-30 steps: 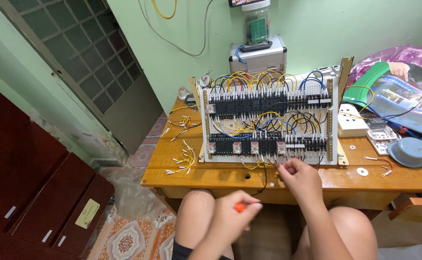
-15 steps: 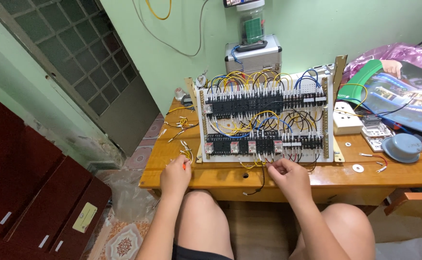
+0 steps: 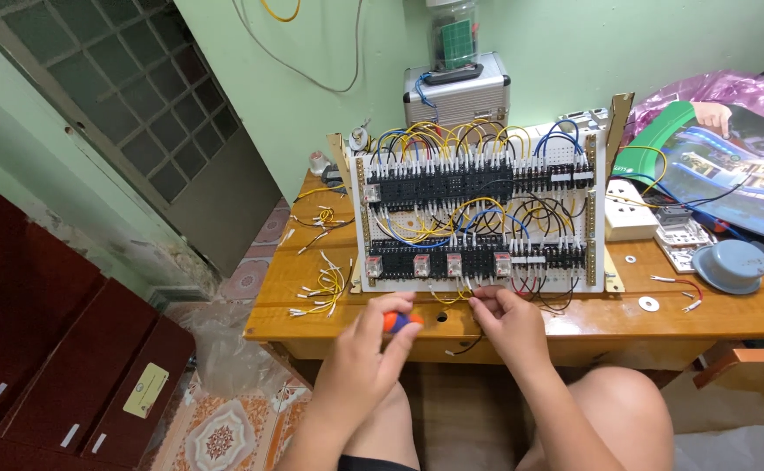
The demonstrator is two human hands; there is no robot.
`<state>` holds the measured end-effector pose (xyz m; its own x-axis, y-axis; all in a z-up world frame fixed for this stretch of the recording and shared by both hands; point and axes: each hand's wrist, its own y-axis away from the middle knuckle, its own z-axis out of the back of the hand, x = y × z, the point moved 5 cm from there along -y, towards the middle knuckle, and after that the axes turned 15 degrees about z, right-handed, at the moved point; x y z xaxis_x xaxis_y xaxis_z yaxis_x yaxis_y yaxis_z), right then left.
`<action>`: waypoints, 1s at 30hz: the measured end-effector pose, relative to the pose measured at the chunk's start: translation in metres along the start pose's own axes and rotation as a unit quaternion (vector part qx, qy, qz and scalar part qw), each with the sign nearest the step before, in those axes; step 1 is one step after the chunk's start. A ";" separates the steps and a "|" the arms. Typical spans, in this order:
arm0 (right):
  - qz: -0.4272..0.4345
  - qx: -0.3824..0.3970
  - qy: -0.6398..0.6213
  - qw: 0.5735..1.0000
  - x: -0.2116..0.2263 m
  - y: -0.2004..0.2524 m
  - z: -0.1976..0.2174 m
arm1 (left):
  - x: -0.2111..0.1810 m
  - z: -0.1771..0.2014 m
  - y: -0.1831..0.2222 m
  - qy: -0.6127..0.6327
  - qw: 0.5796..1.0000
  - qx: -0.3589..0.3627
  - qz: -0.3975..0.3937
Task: Tightening screws on an electrical terminal block using a manual screwdriver.
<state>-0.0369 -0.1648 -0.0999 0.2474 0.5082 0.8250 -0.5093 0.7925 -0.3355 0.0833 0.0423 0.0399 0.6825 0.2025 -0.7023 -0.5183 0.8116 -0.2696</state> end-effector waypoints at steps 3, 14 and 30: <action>-0.030 0.023 -0.017 0.999 -0.001 0.000 -0.001 | -0.004 -0.021 -0.007 -0.035 0.999 -0.024 0.009; 0.057 0.010 0.052 0.997 -0.007 -0.001 -0.006 | -0.005 -0.072 -0.021 0.070 0.968 -0.135 -0.201; 0.055 -0.028 0.049 0.997 -0.026 0.000 -0.013 | -0.025 -0.065 -0.018 0.032 0.961 -0.180 -0.207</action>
<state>-0.0322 -0.1737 -0.1269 0.2725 0.6215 0.7344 -0.4920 0.7460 -0.4488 0.0422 -0.0126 0.0195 0.8419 -0.1396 -0.5212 -0.3618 0.5705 -0.7373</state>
